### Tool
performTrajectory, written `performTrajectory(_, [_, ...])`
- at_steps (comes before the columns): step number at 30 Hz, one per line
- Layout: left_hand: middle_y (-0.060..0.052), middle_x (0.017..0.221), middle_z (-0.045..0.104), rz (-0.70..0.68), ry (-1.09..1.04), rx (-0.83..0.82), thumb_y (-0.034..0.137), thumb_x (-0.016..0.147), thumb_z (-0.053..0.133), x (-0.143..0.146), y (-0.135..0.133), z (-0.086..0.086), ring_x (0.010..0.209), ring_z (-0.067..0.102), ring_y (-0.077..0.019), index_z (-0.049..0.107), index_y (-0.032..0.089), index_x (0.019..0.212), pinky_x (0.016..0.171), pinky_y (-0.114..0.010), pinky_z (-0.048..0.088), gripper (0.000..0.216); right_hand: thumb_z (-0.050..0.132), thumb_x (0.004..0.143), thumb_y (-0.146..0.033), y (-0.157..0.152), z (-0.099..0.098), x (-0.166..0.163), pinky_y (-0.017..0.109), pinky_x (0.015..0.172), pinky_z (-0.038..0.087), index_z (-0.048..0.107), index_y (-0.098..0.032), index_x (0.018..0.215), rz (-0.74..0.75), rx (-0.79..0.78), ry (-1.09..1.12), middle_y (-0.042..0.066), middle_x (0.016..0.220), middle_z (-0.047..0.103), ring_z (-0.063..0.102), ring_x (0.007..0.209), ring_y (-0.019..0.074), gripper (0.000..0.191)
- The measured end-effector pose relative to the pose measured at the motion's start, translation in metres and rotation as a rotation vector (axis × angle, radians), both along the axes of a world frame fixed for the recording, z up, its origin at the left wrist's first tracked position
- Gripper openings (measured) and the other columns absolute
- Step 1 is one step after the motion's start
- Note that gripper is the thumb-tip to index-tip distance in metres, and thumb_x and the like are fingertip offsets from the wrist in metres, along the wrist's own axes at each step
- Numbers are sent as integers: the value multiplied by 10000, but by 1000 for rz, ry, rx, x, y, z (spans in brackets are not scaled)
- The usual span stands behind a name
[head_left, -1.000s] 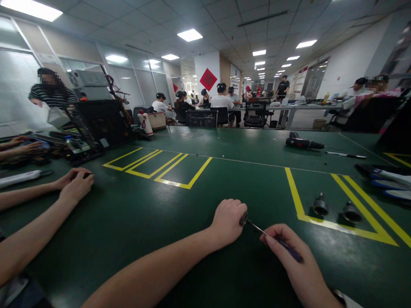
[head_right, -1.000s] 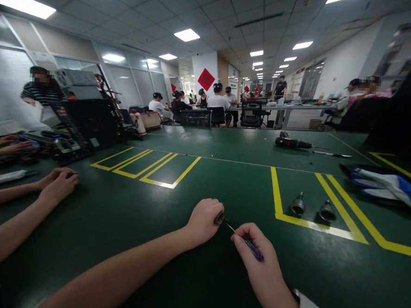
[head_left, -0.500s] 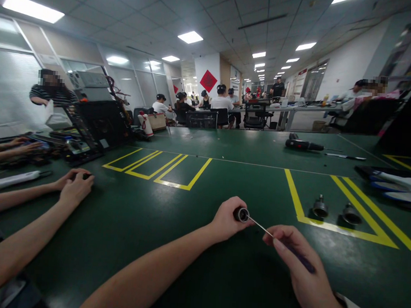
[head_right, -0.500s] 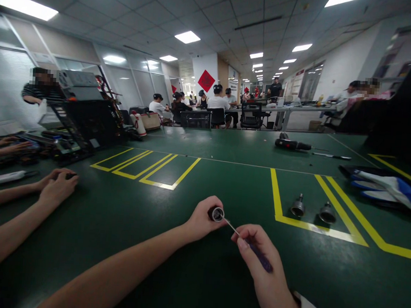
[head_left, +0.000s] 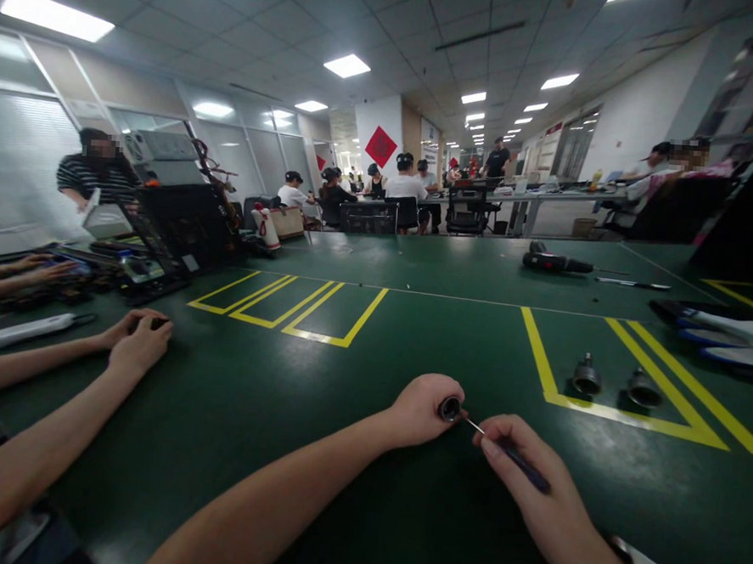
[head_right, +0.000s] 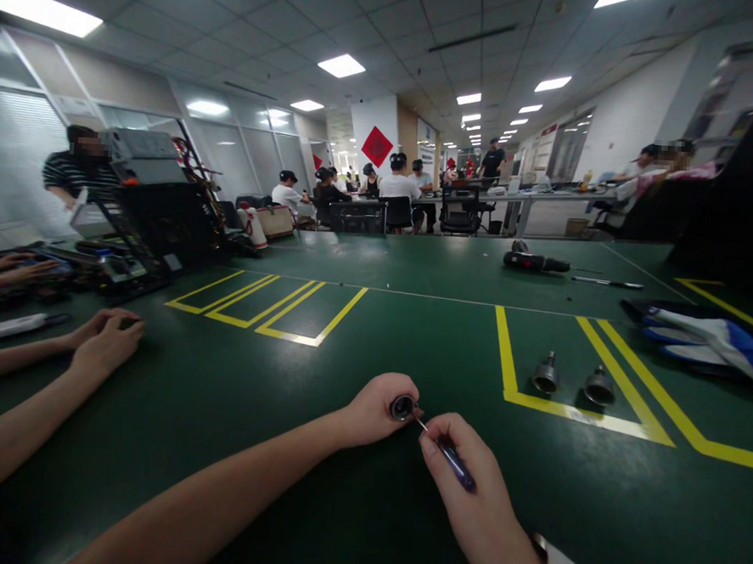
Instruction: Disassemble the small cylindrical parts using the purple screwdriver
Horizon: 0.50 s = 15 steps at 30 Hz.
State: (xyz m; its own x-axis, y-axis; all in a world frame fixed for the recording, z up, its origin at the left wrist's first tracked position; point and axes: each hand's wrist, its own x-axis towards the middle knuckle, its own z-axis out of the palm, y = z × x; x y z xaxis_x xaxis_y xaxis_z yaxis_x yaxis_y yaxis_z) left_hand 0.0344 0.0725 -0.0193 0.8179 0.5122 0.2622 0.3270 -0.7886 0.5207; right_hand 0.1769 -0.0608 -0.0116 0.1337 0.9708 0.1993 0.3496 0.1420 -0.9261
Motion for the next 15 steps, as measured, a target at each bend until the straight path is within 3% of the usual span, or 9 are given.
performTrajectory(3, [14, 693, 527, -26, -27, 19, 262, 799, 586, -1, 1, 0, 648, 494, -111, 541, 156, 733, 649, -230, 398, 132, 529, 823, -387, 1, 1, 2, 318, 667, 460, 625, -219, 772, 18, -45, 102, 24, 777, 643, 599, 766, 210, 201])
performTrajectory(11, [24, 692, 503, -62, -107, -50, 247, 785, 590, -2, 3, -3, 643, 486, -100, 517, 154, 725, 635, -213, 395, 133, 592, 793, -345, 11, 1, 5, 362, 745, 461, 651, -200, 752, 25, -162, 635, 43, 780, 668, 598, 784, 212, 162])
performTrajectory(15, [21, 700, 509, -23, -73, -57, 256, 791, 588, -2, 2, -3, 650, 487, -102, 520, 156, 725, 624, -213, 392, 138, 590, 797, -362, 10, 1, 5, 353, 745, 452, 649, -211, 758, 15, -154, 615, 34, 784, 664, 592, 797, 209, 167])
